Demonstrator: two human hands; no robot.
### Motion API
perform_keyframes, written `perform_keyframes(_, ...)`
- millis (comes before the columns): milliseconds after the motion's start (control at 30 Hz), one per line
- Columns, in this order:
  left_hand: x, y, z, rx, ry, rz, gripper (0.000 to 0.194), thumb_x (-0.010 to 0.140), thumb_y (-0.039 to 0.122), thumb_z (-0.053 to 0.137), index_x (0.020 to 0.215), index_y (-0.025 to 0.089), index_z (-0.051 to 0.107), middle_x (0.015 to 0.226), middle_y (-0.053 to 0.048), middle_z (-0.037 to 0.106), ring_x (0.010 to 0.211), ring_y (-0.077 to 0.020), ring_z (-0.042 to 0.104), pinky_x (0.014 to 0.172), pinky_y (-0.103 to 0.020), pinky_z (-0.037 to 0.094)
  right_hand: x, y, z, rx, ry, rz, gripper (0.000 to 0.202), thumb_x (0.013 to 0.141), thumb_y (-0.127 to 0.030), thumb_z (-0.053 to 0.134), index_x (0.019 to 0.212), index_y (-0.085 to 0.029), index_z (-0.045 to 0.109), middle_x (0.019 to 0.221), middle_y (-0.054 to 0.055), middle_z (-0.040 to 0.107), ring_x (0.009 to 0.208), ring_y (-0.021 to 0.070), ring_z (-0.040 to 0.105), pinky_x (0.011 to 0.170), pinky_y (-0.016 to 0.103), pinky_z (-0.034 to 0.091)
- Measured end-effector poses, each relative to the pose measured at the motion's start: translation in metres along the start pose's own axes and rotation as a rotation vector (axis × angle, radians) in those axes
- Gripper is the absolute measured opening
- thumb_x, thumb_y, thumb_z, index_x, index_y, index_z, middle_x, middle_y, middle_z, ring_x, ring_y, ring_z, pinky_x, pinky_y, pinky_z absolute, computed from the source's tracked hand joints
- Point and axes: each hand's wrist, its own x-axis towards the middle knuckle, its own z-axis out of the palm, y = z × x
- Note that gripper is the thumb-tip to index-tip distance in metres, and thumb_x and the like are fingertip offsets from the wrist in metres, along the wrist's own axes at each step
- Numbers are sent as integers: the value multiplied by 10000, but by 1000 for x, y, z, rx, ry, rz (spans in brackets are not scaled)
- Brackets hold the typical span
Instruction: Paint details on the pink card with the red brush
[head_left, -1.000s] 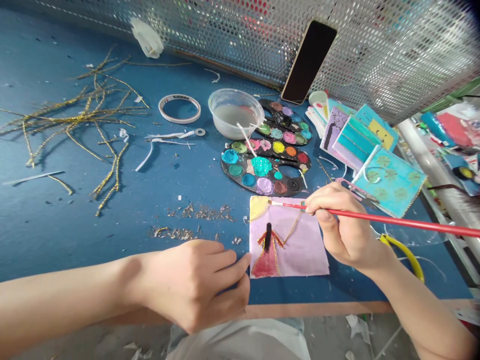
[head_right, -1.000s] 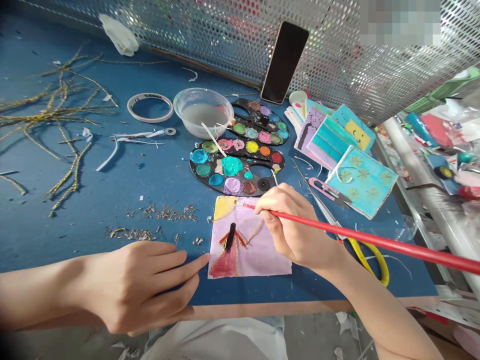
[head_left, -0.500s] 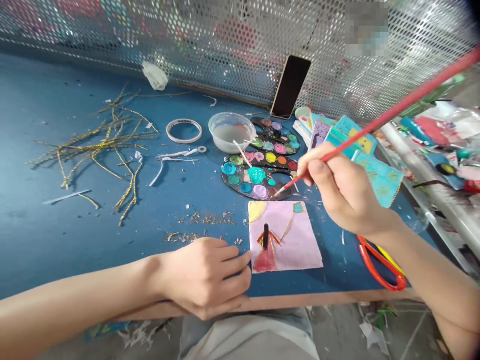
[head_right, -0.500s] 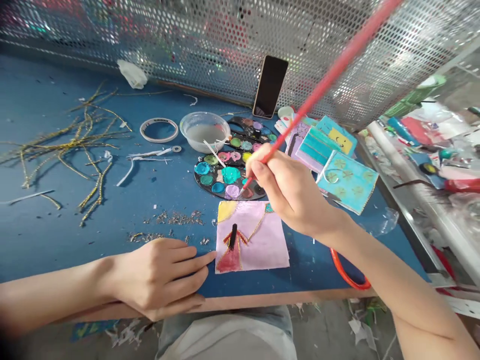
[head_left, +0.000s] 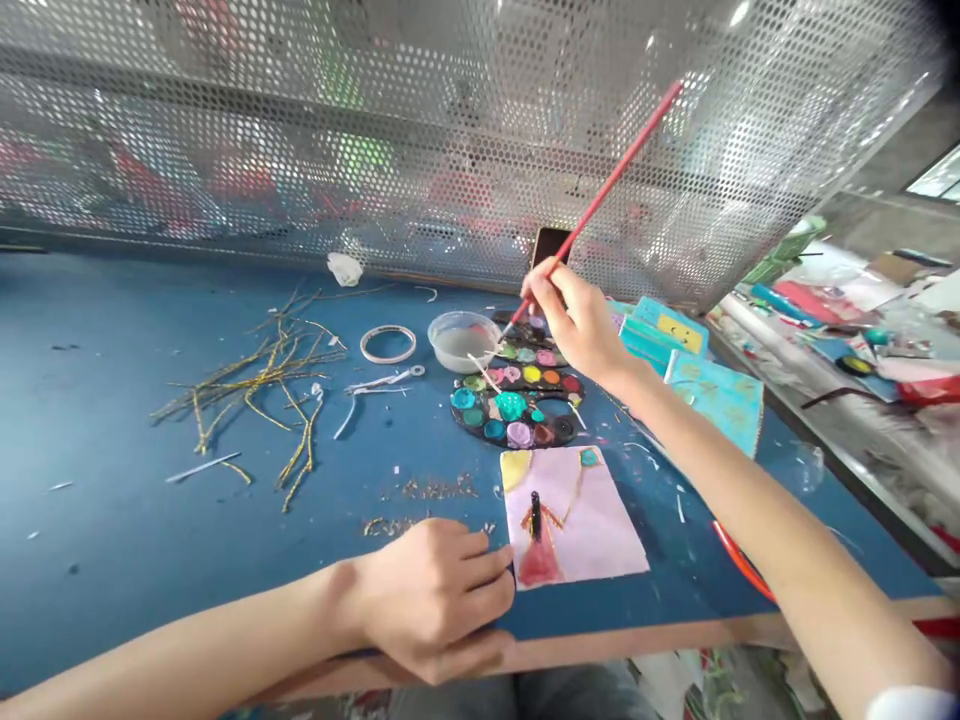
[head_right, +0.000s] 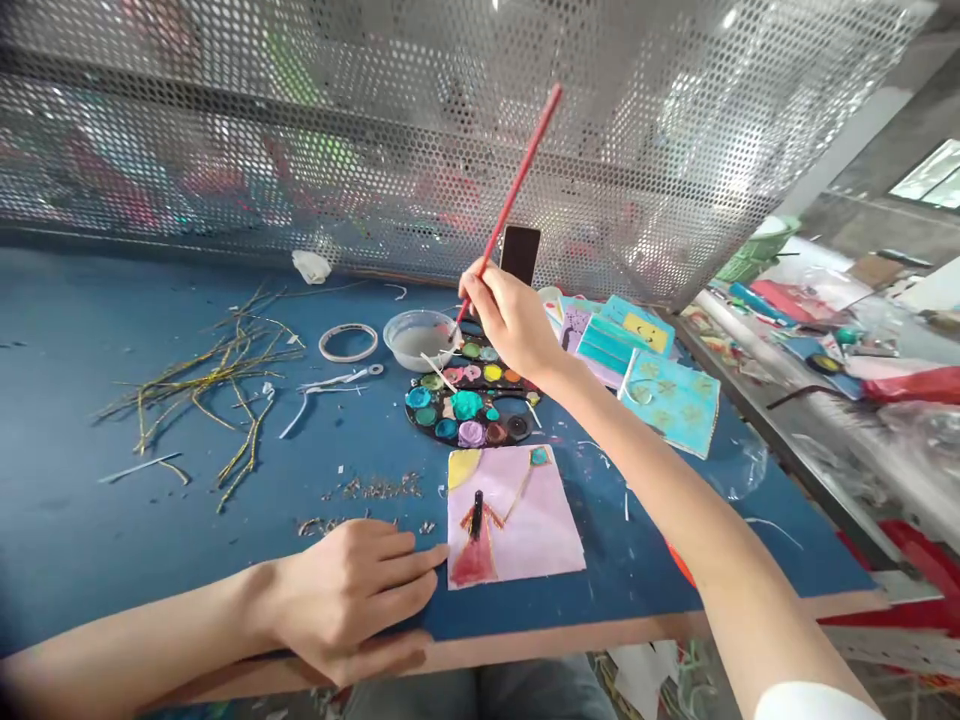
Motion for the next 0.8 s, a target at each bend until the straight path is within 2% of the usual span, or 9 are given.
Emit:
perform_keyframes(67,-1,0,0,-2,-17,-3,273,856,352,487,870,126,641,872,-86,722,512,-150,493,401,-328,326,-14,1,-9,-67,11,-9,336,1023,-387,292,863,-199,521,772,18,555,699,130,547,705,296,429)
perform_keyframes(167,-3,1,-1,-4,-65,-29,246,854,334,499,914,136,632,885,-74,713,537,-154,494,429,-337,333,-32,16,-16,-256,-34,-23,355,1015,-401,286,839,-200,521,784,50,581,746,170,549,732,338,433)
perform_keyframes(367,-5,1,-1,7,-72,-29,247,839,341,544,944,139,640,963,-71,719,578,-157,506,456,-341,354,-46,52,-4,-309,-79,30,411,1016,-431,221,863,-194,520,809,80,608,793,201,565,763,371,461)
perform_keyframes(600,-3,1,-1,16,-60,-29,257,844,345,529,920,133,654,985,-78,725,578,-158,503,446,-336,365,-45,54,3,-302,-125,43,420,1015,-442,218,885,-194,531,823,79,611,808,210,579,781,372,468)
perform_keyframes(800,-2,2,-2,3,-76,-27,256,844,343,531,922,134,656,957,-63,728,571,-158,486,446,-332,381,-45,53,2,-304,-117,47,439,1011,-453,200,884,-195,531,839,94,618,827,224,584,815,401,479)
